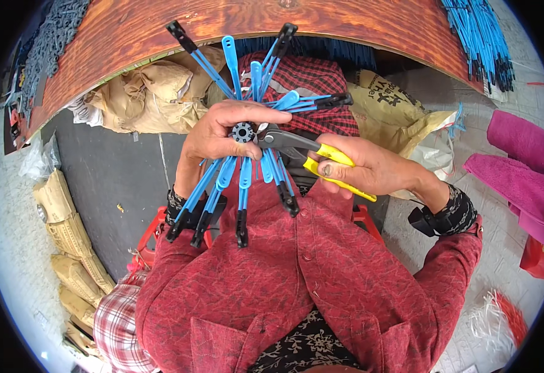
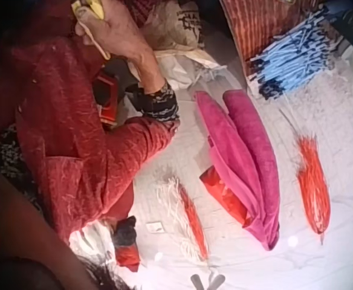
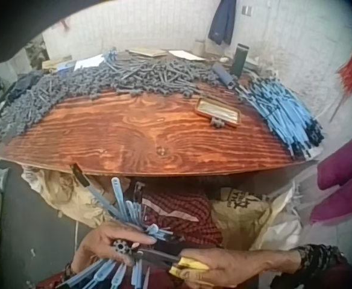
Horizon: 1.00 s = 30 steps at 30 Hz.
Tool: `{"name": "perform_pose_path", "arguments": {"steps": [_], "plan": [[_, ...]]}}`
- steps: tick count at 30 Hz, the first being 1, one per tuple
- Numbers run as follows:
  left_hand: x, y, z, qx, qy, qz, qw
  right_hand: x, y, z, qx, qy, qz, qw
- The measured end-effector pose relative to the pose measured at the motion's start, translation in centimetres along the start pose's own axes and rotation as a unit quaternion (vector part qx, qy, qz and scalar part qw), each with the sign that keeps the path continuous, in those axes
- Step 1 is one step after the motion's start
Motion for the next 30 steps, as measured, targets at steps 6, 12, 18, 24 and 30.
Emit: {"name": "perform_pose_path", "arguments": {"steps": [6, 12, 18, 24, 30], "plan": [[0.9, -0.6, 0.4, 0.088, -0.004, -0.026, 0.996, -1.4, 1.4, -0.9, -0.074, 0.0, 0.064, 0.995], [1.0, -1.2, 0.1, 0.072, 0.088, 0.015, 0.993, -2.3, 1.6, -1.9, -0.173, 0.035, 0.128, 0.976], [1.8, -1.6, 0.5, 0.08, 0.087, -0.006, 0.993, -2.9, 1.9, -3.3, -0.33, 0.046, 0.243, 0.911], [1.4, -1.1, 0.6, 0.067, 0.122, -0.011, 0.99, -2.4, 1.1, -3.3, -0.427, 0.076, 0.337, 0.836], [1.1, -0.8, 0.9, 0.051, 0.11, -0.007, 0.993, -1.4, 0.8, -3.1, -0.362, 0.136, 0.306, 0.87]]}}
Point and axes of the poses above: each hand's wrist, its own x-axis towards the middle knuckle, its own y-axis out of the back of the hand, z = x × y, the point moved 6 cm from there along x, towards the middle knuckle, and after that the axes turned 12 degrees about -y, right-handed, at the moved point
